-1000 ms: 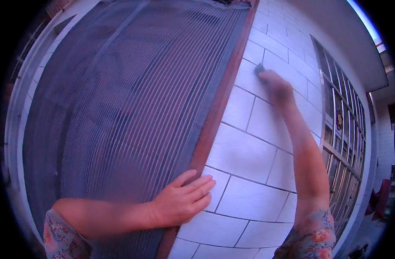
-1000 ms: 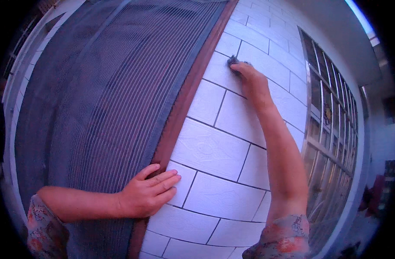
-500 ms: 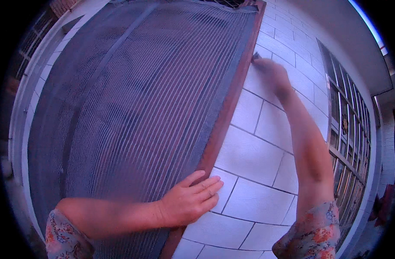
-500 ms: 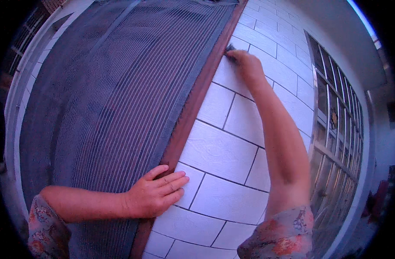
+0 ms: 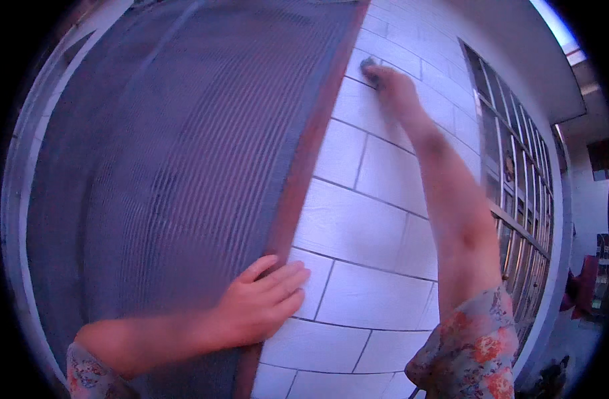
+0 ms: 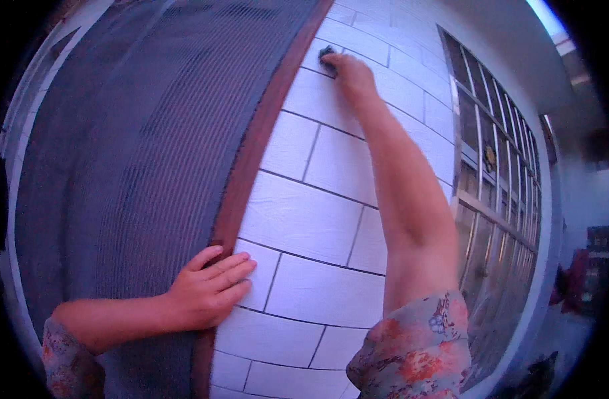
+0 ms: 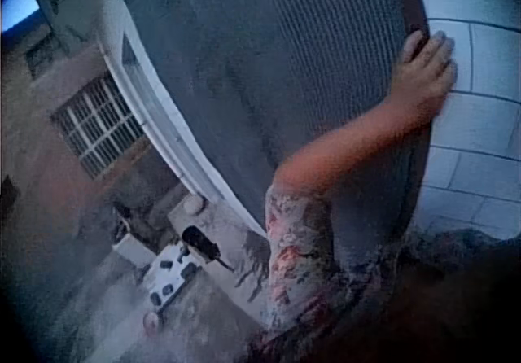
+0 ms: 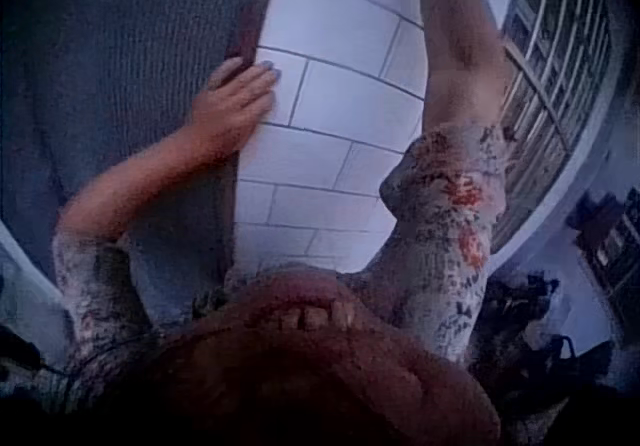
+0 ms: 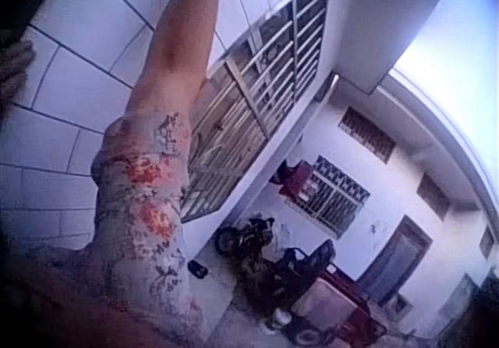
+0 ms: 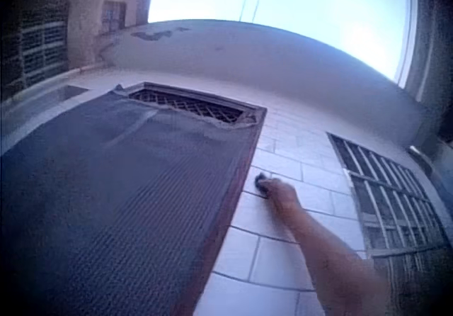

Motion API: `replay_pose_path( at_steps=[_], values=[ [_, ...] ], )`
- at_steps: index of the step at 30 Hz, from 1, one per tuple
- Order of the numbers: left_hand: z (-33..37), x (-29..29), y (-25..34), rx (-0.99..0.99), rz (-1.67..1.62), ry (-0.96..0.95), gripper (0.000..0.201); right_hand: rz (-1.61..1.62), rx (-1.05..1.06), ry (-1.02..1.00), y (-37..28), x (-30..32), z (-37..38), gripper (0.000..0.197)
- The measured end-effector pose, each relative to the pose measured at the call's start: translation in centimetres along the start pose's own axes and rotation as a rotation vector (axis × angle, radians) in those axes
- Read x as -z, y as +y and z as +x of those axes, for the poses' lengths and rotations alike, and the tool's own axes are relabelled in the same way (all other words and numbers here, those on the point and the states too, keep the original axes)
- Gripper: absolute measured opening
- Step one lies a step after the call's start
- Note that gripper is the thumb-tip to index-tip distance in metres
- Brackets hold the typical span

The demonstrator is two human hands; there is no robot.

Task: The person scrubs the tiled exterior wall of a building using a scouring pad, dipping the pad into a bucket of water occasionally.

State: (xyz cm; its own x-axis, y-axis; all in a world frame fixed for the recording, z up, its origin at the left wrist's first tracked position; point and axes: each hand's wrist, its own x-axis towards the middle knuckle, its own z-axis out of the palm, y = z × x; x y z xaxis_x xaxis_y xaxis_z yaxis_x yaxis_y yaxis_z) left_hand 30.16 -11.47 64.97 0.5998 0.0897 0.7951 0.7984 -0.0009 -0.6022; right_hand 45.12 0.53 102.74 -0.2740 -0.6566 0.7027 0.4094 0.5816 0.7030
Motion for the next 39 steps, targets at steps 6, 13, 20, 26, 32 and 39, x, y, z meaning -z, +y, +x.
replay_pose_path(
  at_steps=[6, 13, 20, 26, 32, 39],
  values=[
    [-0.2, 1.0, 0.1, 0.009, 0.042, -0.093, 0.024, 0.07, -0.01, 0.033, -5.4, 2.8, -10.8, 0.036],
    [0.4, 1.0, 0.4, -0.015, 0.068, -0.166, 0.031, -0.038, -0.12, 0.109, 3.8, 4.6, -7.6, 0.035],
    [0.8, 1.2, 0.9, -0.018, 0.085, -0.191, 0.031, -0.226, -0.172, 0.071, 9.2, 6.0, -9.2, 0.036],
    [0.4, 1.5, 1.1, 0.036, 0.07, -0.189, 0.027, -0.146, -0.13, 0.15, 7.8, 6.1, -12.6, 0.036],
    [0.9, 0.6, 1.0, -0.006, 0.045, -0.134, 0.024, -0.233, -0.335, 0.034, 14.2, 8.9, -6.0, 0.035],
    [0.7, 1.2, 1.0, 0.017, 0.077, -0.18, 0.025, -0.337, -0.143, -0.145, 8.1, 10.1, -10.9, 0.033]
  ],
)
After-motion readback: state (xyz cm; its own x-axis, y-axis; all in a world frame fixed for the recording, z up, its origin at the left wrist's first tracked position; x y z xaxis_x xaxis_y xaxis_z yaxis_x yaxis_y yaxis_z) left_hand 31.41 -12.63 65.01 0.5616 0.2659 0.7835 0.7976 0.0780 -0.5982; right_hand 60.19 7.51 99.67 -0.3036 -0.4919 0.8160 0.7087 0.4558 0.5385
